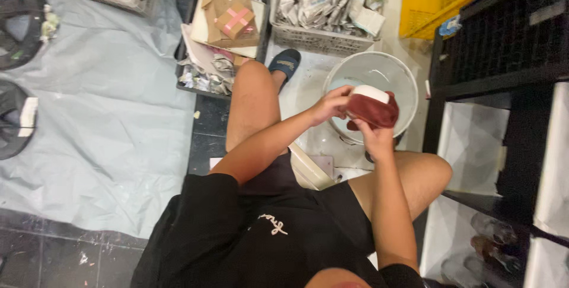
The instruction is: The person sits on the floor and wipes various dishes with a red cloth. They handle a small rectangular dish, a white mug, and several clear glasses, wiping each item and placing them on a nearby shelf.
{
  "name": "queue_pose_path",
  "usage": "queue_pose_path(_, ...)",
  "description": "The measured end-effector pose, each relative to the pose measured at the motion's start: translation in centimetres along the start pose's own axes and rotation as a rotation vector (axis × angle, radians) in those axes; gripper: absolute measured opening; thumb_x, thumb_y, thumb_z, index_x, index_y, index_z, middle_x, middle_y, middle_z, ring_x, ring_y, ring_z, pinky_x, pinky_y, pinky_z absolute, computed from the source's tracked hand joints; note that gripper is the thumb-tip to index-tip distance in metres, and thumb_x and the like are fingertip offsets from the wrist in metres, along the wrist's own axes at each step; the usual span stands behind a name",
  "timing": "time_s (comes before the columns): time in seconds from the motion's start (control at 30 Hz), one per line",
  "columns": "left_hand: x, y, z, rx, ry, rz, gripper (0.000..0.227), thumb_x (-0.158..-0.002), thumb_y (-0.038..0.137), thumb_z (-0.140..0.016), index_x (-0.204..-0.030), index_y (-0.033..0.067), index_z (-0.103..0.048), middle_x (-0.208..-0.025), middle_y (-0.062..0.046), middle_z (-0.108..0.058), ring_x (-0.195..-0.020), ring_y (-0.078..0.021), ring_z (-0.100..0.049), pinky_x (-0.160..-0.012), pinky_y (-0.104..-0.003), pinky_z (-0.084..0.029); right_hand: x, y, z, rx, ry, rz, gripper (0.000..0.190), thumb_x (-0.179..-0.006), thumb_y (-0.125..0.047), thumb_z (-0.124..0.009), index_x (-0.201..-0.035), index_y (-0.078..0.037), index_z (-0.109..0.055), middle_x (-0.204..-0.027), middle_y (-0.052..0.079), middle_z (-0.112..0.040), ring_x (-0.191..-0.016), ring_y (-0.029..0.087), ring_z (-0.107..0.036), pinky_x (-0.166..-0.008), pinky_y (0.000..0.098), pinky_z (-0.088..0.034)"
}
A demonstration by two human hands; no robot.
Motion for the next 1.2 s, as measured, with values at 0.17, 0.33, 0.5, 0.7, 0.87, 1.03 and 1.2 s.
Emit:
queue_pose_path(0.17,0.1,0.8,-1.2,-0.218,0.005,-0.099,0.060,-0.100,0.035,-0.060,-0.153,0.0101,-0.043,-0.130,-0.005,-0.062,-0.109,-0.0146,-0.065,-0.074,-0.030,-0.056,-0.2,1.6,0.9,0.040,0.062,0.153,0.043,-0.106,-0.001,-0.067,-0.145,0.002,-0.051,-0.135,0.014,-0.065,-0.119,0.024,-0.066,-0.100,0.0405,-0.057)
queue_pose_path(0.33,0.1,1.3,-1.6,-0.266,0.004,-0.087,0.059,-0.104,0.040,-0.051,-0.154,0.0112,-0.040,-0.128,-0.005,-0.064,-0.100,-0.0142,-0.070,-0.073,-0.028,-0.056,-0.4,2.2,1.2,0.012,-0.023,0.214,0.050,-0.105,-0.018,-0.067,-0.146,0.000,-0.046,-0.134,0.013,-0.062,-0.117,0.023,-0.065,-0.095,0.0422,-0.058)
queue_pose_path(0.5,-0.3,-0.4,-0.6,-0.243,0.117,-0.169,0.059,-0.109,0.047,-0.046,-0.152,0.0060,-0.048,-0.112,-0.005,-0.068,-0.081,-0.0117,-0.068,-0.065,-0.026,-0.051,0.2,-0.9,-0.6,-0.250,-0.104,0.141,0.060,-0.104,-0.047,-0.053,-0.149,-0.009,-0.043,-0.133,0.011,-0.064,-0.106,0.029,-0.068,-0.094,0.0439,-0.056)
queue_pose_path(0.7,-0.1,-1.0,0.2,-0.055,0.179,-0.148,0.070,-0.115,0.057,-0.041,-0.135,-0.0065,-0.060,-0.095,-0.010,-0.068,-0.066,-0.0116,-0.064,-0.057,-0.025,-0.051,0.1,-7.2,-2.8,0.645,-0.139,0.501,0.025,-0.087,-0.003,-0.055,-0.092,-0.012,-0.078,-0.101,0.010,-0.070,-0.098,0.026,-0.061,-0.096,0.0376,-0.051)
queue_pose_path(0.87,2.4,1.0,-1.6,-0.218,0.209,-0.121,0.059,-0.104,0.051,-0.050,-0.136,0.0023,-0.057,-0.099,-0.006,-0.066,-0.060,-0.0088,-0.059,-0.050,-0.024,-0.049,0.2,-7.4,-4.2,0.616,-0.202,0.486,0.023,-0.083,0.015,-0.056,-0.080,-0.005,-0.067,-0.092,0.010,-0.073,-0.096,0.024,-0.074,-0.091,0.0374,-0.055)
queue_pose_path(1.03,3.9,2.6,-2.1,-0.285,0.224,-0.067,0.054,-0.104,0.048,-0.050,-0.132,0.0031,-0.056,-0.101,-0.005,-0.066,-0.056,-0.0092,-0.058,-0.048,-0.023,-0.047,0.1,-4.5,-2.3,0.601,-0.263,0.482,0.023,-0.082,0.013,-0.054,-0.083,-0.004,-0.069,-0.089,0.009,-0.073,-0.091,0.027,-0.072,-0.088,0.0377,-0.056)
queue_pose_path(1.2,4.6,2.2,-2.0,-0.226,0.185,-0.117,0.051,-0.107,0.046,-0.049,-0.136,0.0046,-0.047,-0.100,-0.008,-0.065,-0.062,-0.0095,-0.062,-0.056,-0.024,-0.053,0.3,-3.0,-1.8,0.508,-0.279,0.459,0.026,-0.091,0.007,-0.056,-0.113,-0.001,-0.066,-0.109,0.014,-0.072,-0.102,0.030,-0.071,-0.094,0.0402,-0.055)
Point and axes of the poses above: each hand's wrist, its own x-axis away from the middle knuckle, its own z-axis out of the back of the hand, y = z × x, the point moved 1 cm from there along -x, towards the middle knuckle
